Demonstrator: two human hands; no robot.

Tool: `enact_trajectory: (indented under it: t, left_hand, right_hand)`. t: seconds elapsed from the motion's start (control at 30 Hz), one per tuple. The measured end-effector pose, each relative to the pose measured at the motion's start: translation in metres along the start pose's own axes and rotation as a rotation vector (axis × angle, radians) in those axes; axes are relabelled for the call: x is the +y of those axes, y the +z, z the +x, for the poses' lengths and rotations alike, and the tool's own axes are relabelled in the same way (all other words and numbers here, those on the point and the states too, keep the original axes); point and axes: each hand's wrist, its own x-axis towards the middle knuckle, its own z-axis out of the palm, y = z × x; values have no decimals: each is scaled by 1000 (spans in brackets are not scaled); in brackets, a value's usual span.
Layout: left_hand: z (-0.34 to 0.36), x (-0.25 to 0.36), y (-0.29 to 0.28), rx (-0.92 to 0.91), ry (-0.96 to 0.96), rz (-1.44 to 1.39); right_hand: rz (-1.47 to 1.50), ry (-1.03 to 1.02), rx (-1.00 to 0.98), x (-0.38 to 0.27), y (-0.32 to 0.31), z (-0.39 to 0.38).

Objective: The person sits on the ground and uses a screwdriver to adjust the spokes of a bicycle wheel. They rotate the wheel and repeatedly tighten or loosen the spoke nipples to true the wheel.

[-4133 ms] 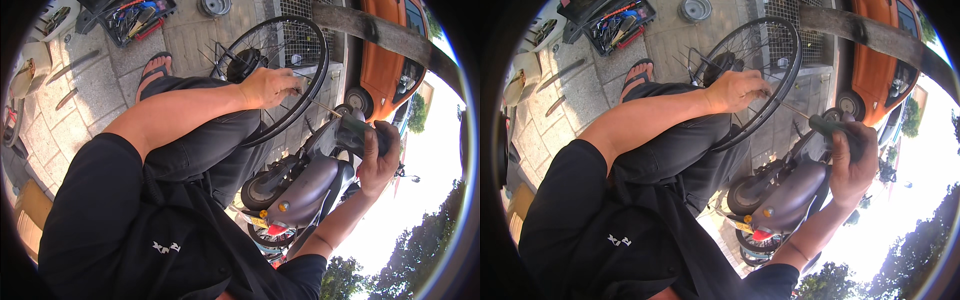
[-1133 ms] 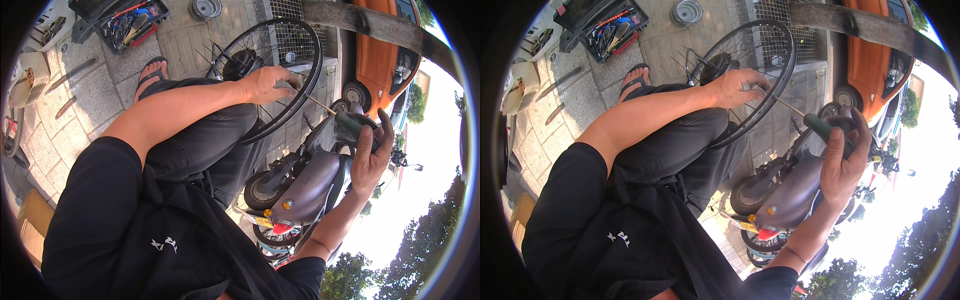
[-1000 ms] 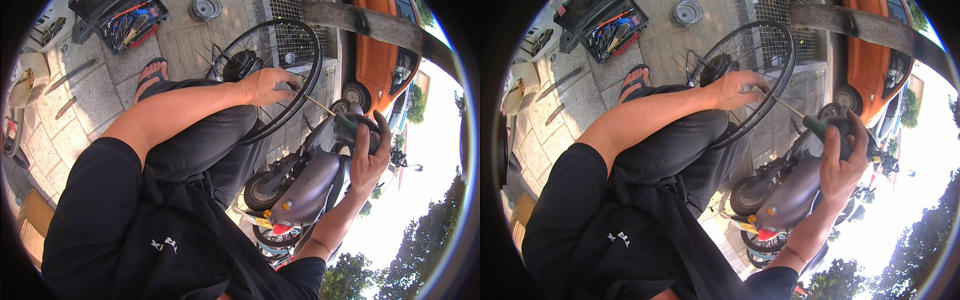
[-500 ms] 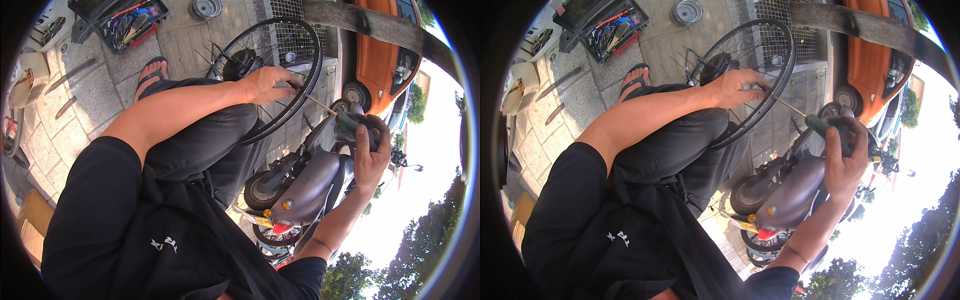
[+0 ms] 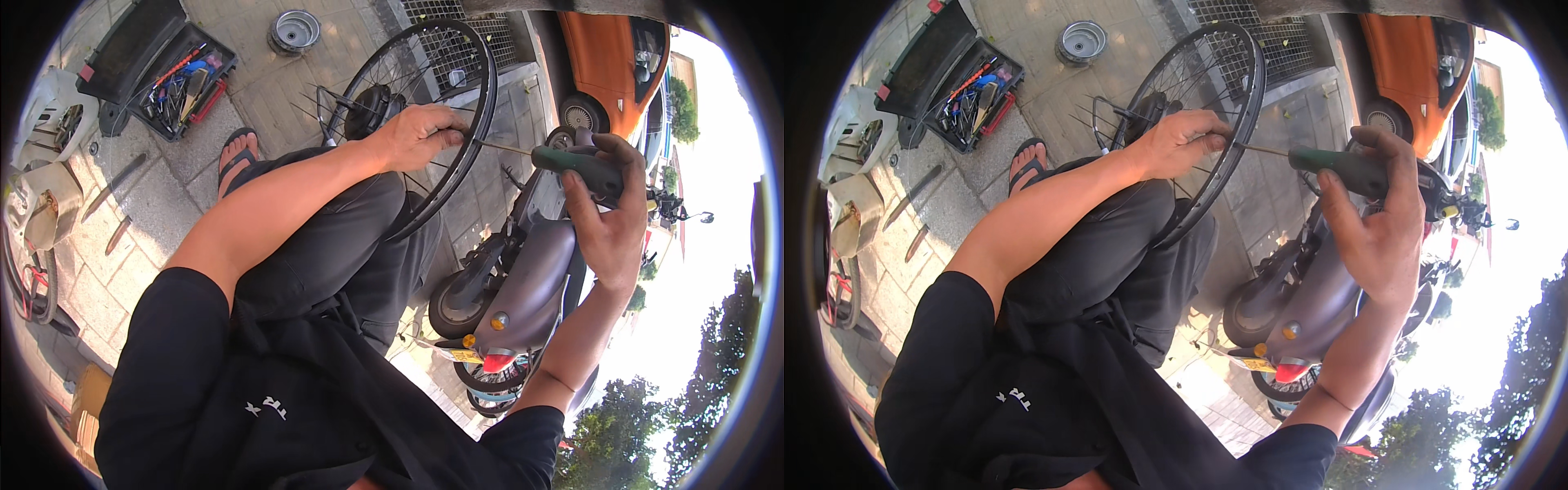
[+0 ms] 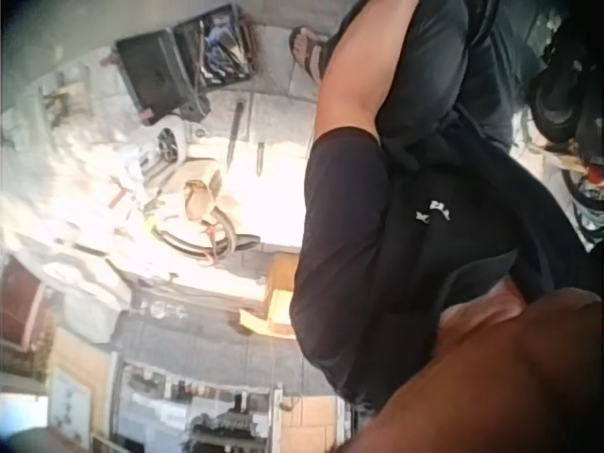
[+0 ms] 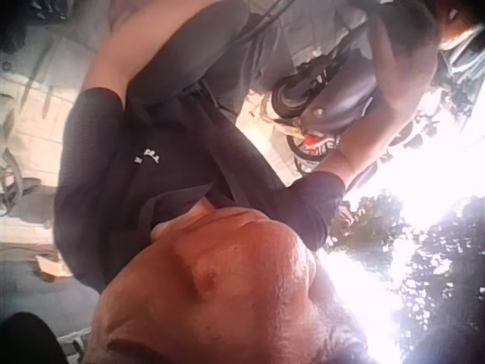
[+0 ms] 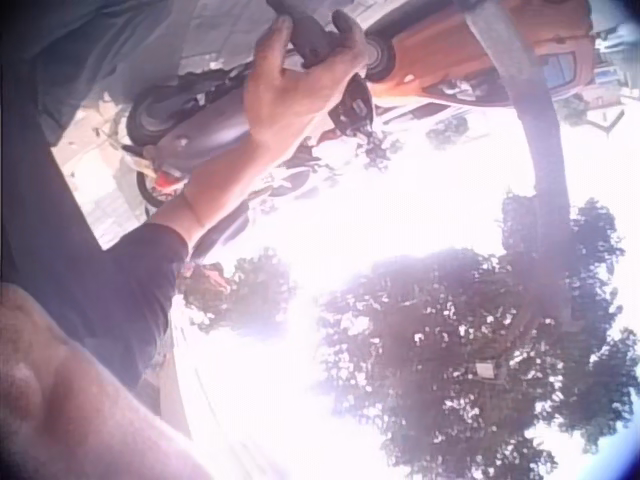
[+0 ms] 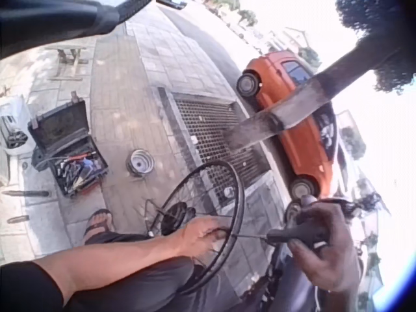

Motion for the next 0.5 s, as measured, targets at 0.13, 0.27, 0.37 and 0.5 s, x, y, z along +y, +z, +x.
enact_trajectory:
  t: [0.13,0.27,0.37,0.5]
  left_hand:
    - [-1,5,3,-7,-16,8]
    - [-1,9,2,-6,-72,-42]
    - [-2,3,1,-7,-51,26]
    - [0,2,3,49,71,83]
  right_hand:
    - [13,-71,-9,7,-3,2]
    - [127,-105,28,21,1,-1]
    - [205,-128,64,32,4,-5]
    - [163,-38,92,30,3,-6]
